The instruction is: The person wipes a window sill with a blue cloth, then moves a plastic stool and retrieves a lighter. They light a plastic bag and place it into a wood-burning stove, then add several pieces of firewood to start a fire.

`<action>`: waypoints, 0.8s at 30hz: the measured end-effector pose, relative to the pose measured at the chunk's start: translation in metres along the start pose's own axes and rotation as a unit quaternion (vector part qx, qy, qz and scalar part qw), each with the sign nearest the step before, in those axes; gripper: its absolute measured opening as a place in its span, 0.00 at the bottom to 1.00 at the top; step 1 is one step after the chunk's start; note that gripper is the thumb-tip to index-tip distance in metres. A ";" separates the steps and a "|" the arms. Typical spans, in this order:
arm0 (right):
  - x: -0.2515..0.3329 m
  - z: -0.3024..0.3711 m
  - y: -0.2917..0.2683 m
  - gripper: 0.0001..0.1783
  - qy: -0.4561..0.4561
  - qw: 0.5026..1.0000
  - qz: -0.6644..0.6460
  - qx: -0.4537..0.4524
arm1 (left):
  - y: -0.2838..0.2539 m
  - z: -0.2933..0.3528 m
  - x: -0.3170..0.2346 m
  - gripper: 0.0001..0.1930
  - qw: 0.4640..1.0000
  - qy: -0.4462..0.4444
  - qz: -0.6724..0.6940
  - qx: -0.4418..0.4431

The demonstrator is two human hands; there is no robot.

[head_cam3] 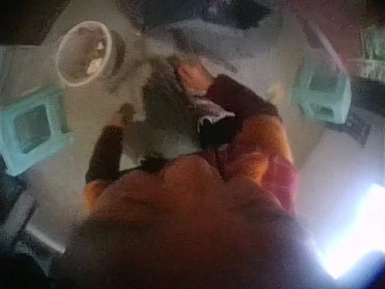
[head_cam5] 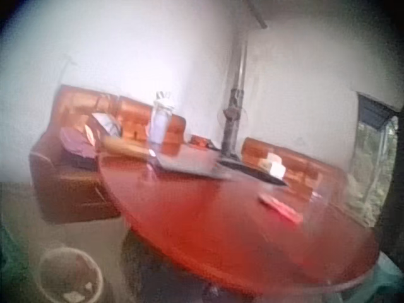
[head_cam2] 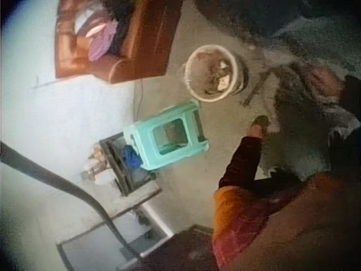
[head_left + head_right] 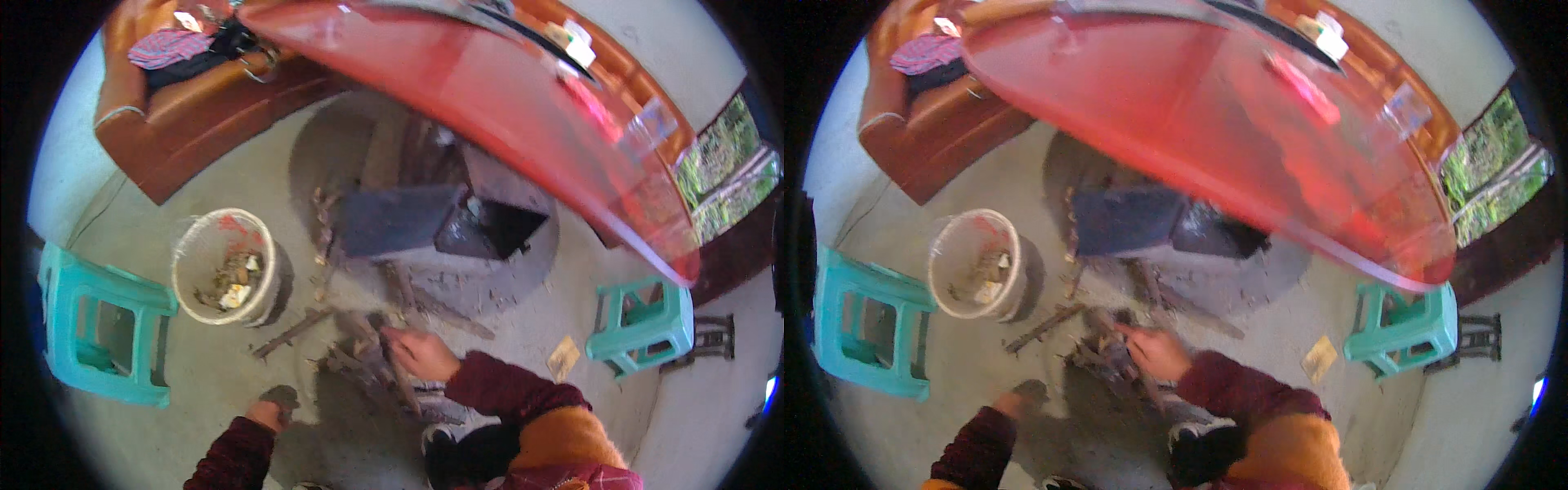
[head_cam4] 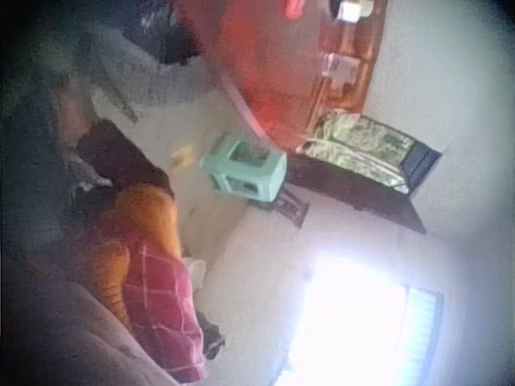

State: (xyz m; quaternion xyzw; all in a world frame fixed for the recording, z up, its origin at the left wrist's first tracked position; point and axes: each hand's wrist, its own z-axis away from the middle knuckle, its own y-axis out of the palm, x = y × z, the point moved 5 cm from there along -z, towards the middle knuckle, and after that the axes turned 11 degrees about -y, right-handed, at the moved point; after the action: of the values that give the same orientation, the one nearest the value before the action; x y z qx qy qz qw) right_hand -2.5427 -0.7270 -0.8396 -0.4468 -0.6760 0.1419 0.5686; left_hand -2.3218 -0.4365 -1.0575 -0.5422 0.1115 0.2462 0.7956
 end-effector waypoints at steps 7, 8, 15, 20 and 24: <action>0.092 -0.008 0.009 0.22 -0.021 0.988 -0.098 0.117 | -0.097 0.027 -0.114 0.18 0.983 -0.150 0.024 0.101; 0.108 -0.006 0.008 0.22 -0.009 0.984 -0.116 0.134 | -0.114 0.028 -0.137 0.18 0.979 -0.166 0.029 0.113; 0.194 0.075 -0.065 0.22 0.339 0.914 -0.206 0.083 | -0.167 0.109 -0.269 0.18 0.985 -0.070 0.094 0.129; 0.263 0.191 -0.154 0.23 0.539 0.833 -0.108 -0.054 | -0.203 0.198 -0.318 0.17 0.955 -0.037 0.070 0.287; 0.359 0.289 -0.200 0.24 0.628 0.743 0.063 -0.225 | -0.257 0.230 -0.314 0.19 0.901 -0.017 0.078 0.426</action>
State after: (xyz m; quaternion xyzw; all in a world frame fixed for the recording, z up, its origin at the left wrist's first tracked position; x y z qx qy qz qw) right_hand -2.8734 -0.4725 -0.5596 -0.5914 -0.1489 -0.2909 0.7372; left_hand -2.4786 -0.3854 -0.6214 -0.1374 0.2344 0.2457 0.9305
